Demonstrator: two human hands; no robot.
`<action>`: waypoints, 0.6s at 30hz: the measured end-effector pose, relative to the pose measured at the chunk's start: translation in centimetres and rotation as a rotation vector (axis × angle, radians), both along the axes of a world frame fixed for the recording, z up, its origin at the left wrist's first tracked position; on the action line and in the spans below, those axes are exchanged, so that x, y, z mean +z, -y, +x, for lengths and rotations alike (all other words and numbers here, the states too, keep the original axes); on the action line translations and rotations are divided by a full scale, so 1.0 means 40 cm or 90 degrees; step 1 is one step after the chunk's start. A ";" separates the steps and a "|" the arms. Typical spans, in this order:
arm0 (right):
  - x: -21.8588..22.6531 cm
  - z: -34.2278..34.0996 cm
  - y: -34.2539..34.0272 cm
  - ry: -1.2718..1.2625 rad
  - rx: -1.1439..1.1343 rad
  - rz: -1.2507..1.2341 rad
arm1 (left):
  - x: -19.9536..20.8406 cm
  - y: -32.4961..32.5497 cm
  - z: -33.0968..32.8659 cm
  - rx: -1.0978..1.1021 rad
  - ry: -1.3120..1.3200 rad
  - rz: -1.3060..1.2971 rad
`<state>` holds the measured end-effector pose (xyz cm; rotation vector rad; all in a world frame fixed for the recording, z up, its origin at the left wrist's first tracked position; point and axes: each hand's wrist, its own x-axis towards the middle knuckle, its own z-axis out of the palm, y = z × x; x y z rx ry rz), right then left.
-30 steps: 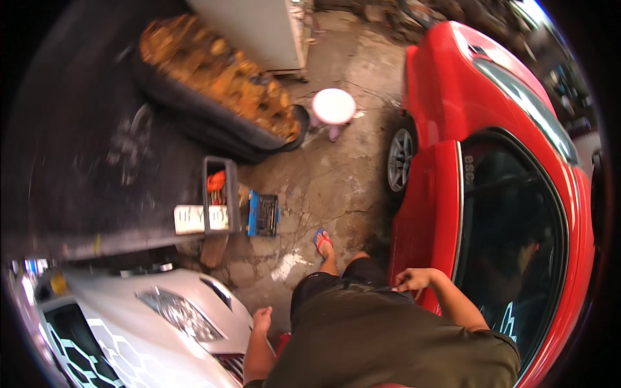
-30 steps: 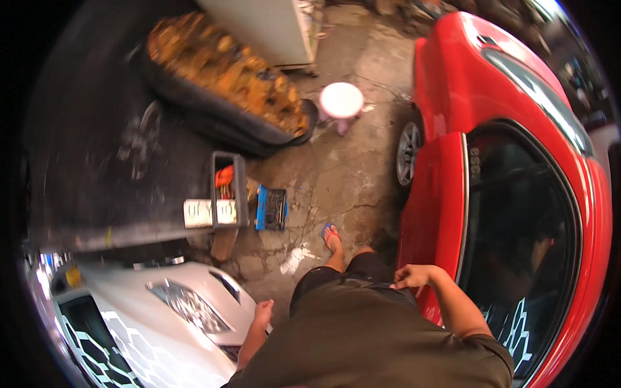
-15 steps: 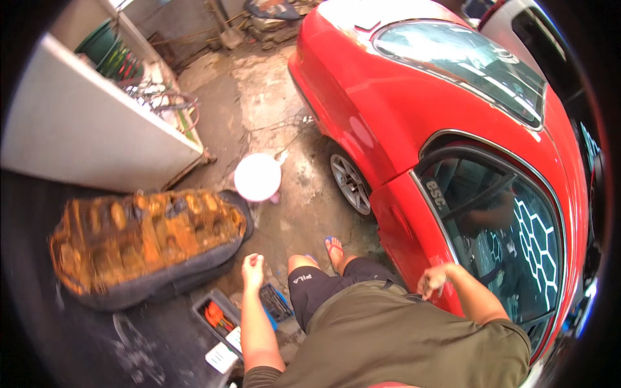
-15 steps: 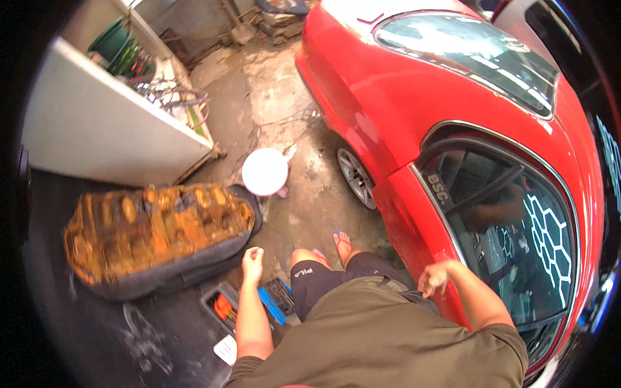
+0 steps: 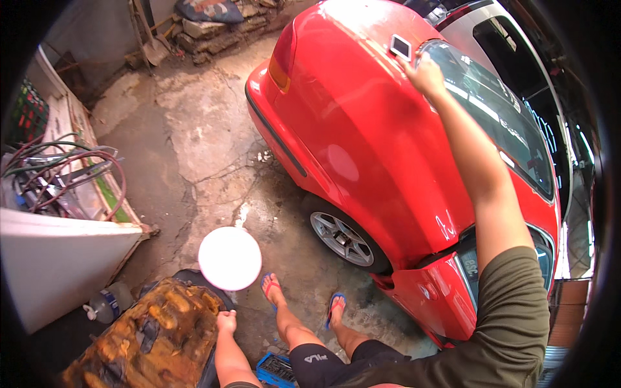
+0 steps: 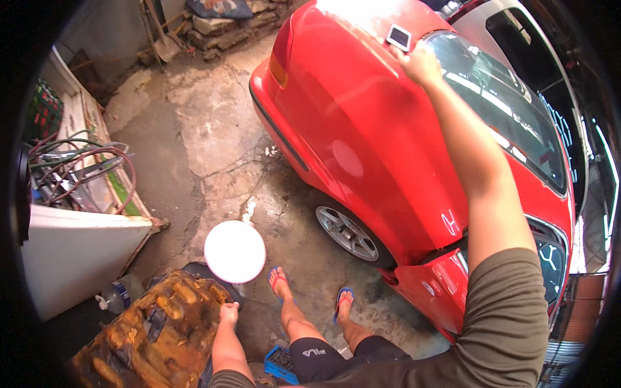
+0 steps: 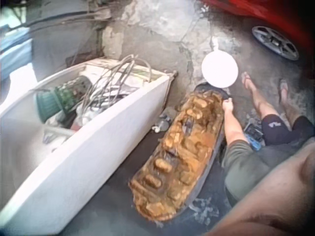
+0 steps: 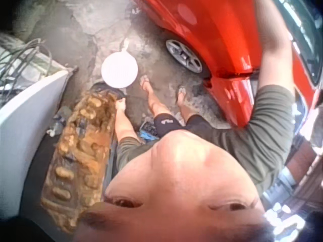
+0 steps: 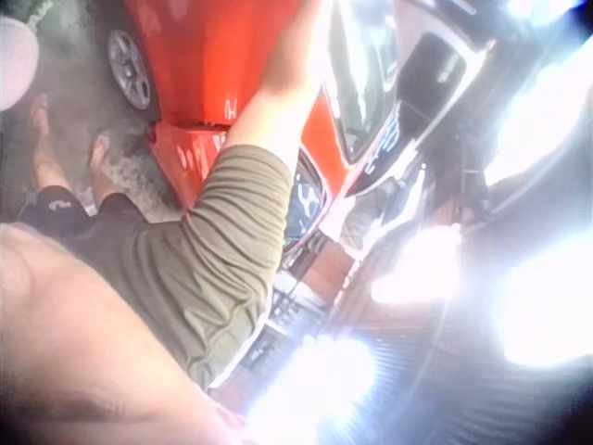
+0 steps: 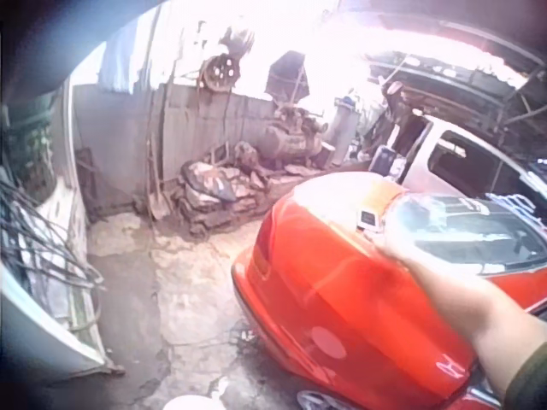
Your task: The person places a pink balloon inside the car, then sits on the floor of the driver's side. They pick up a long black plastic trim piece and fit it along the top edge of the dashboard, pressing it into place.
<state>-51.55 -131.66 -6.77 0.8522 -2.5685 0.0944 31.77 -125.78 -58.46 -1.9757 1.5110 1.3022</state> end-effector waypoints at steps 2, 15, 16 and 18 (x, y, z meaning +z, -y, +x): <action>0.011 -0.058 0.147 0.074 -0.103 0.063 | -0.114 0.070 0.029 0.167 -0.026 -0.011; 0.043 -0.085 0.206 0.302 -0.090 -0.035 | -0.311 0.222 -0.176 0.702 -0.329 0.148; 0.107 -0.136 0.123 0.178 -0.161 0.074 | -0.301 0.208 -0.241 0.657 -0.383 0.205; 0.128 -0.025 0.135 -0.032 -0.107 0.260 | -0.272 0.208 -0.262 0.607 -0.357 0.169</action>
